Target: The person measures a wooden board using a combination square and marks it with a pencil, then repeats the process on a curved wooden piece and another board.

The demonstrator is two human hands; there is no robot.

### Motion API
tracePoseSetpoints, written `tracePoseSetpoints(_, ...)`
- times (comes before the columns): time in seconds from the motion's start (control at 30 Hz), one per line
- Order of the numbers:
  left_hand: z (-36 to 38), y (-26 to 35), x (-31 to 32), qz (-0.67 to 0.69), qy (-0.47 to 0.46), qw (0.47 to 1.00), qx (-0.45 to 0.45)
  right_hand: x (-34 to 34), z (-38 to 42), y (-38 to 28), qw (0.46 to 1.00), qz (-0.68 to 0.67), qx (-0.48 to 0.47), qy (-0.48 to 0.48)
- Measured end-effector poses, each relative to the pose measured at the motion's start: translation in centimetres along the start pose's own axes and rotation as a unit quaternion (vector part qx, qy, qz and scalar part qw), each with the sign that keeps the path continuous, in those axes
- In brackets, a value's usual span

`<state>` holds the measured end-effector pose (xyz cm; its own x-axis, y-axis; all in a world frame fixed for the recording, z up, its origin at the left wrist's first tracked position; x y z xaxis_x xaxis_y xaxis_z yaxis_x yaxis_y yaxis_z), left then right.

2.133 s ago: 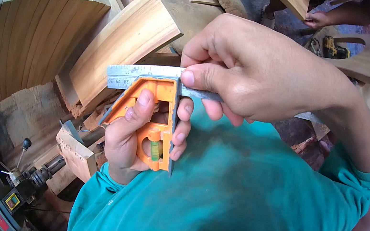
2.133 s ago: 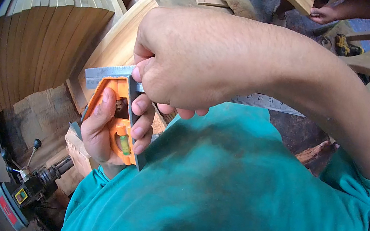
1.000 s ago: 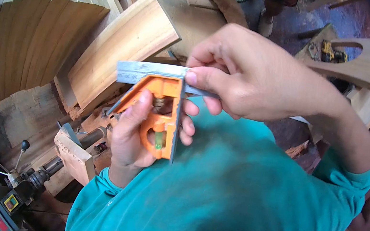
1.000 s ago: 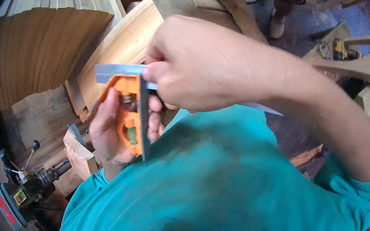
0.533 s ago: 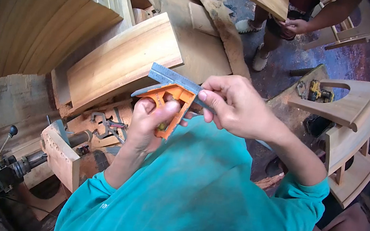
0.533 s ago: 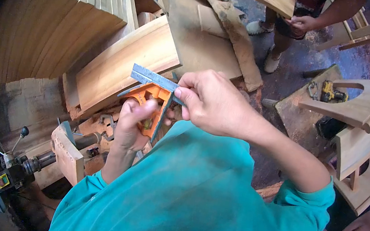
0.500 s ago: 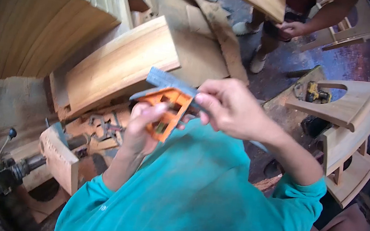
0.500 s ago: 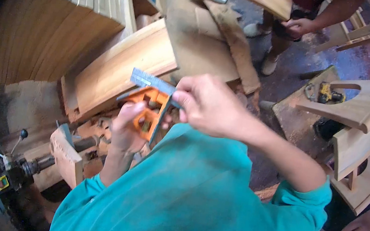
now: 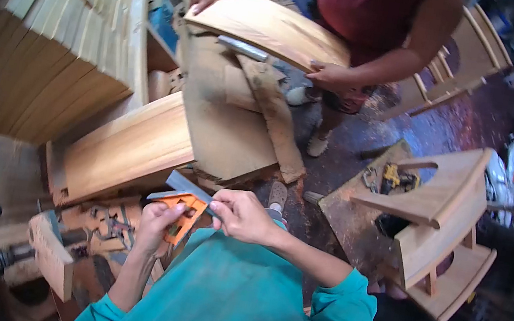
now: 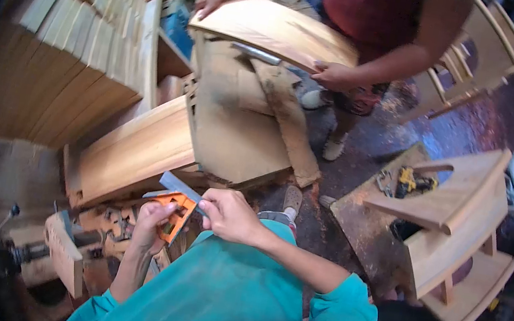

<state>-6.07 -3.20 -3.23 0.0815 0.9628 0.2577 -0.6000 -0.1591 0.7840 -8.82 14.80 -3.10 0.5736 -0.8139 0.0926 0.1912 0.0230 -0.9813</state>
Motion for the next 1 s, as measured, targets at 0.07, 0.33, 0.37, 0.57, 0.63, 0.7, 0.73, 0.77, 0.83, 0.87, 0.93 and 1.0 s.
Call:
tracePoseSetpoints(0.07, -0.2, 0.2, 0.9, -0.044, 0.01, 0.999, 0.02, -0.7, 0.2, 1.0, 0.998, -0.035, 0.043, 0.022)
tracePoseSetpoints(0.33, -0.3, 1.2, 3.0, -0.169, 0.093, 0.979, 0.073, -2.5, -0.5, 0.8, 0.989, -0.097, 0.069, -0.087)
tracePoseSetpoints(0.37, -0.2, 1.3, 3.3, -0.166, 0.104, 0.978, 0.075, -2.7, -0.7, 0.8, 0.989, -0.094, 0.073, -0.092)
tracePoseSetpoints(0.57, 0.9, 2.1, 4.2, -0.204, 0.197, 0.958, 0.043, -3.5, -1.7, -0.1, 0.993, -0.031, 0.023, -0.11)
tracePoseSetpoints(0.63, 0.4, 0.6, 2.8, -0.146, 0.16, 0.976, 0.034, -3.7, -2.2, -0.8, 0.992, 0.001, 0.001, -0.129)
tracePoseSetpoints(0.7, 0.5, -0.3, 2.9, -0.085, 0.117, 0.989, 0.023, -3.6, -2.3, -1.0, 0.989, 0.033, -0.016, -0.144)
tracePoseSetpoints(0.73, 0.8, 0.3, 3.0, -0.09, 0.128, 0.985, 0.068, -3.4, -2.5, -0.8, 0.988, 0.035, -0.025, -0.148)
tracePoseSetpoints(0.77, 1.3, 0.9, 3.4, -0.094, 0.139, 0.979, 0.112, -3.4, -2.5, -0.7, 0.987, 0.037, -0.032, -0.152)
tracePoseSetpoints(0.83, 1.6, 1.7, 3.8, -0.082, 0.149, 0.978, 0.124, -3.5, -3.1, -0.7, 0.978, 0.075, -0.037, -0.192)
tracePoseSetpoints(0.87, 1.9, 1.6, 3.7, -0.043, 0.16, 0.975, 0.147, -3.1, -3.2, -0.6, 0.972, -0.026, -0.012, -0.232)
tracePoseSetpoints(0.93, 2.6, 1.9, 3.7, -0.012, 0.187, 0.964, 0.187, -2.2, -3.3, -1.2, 0.931, -0.183, 0.011, -0.316)
tracePoseSetpoints(1.0, 3.3, 1.4, 3.5, -0.015, 0.21, 0.959, 0.191, -1.4, -3.7, -1.0, 0.903, -0.258, 0.044, -0.34)
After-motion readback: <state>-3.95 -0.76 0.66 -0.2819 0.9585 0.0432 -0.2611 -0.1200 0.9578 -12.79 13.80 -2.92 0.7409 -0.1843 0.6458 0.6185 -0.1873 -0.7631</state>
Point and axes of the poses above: each hand's wrist, its own z-axis away from the middle knuckle, its own x-axis out of the palm, y = z × x, the point moved 6 cm from there along -z, towards the middle knuckle, and after that the axes turned 7 degrees about -y, right-handed, at the moved point
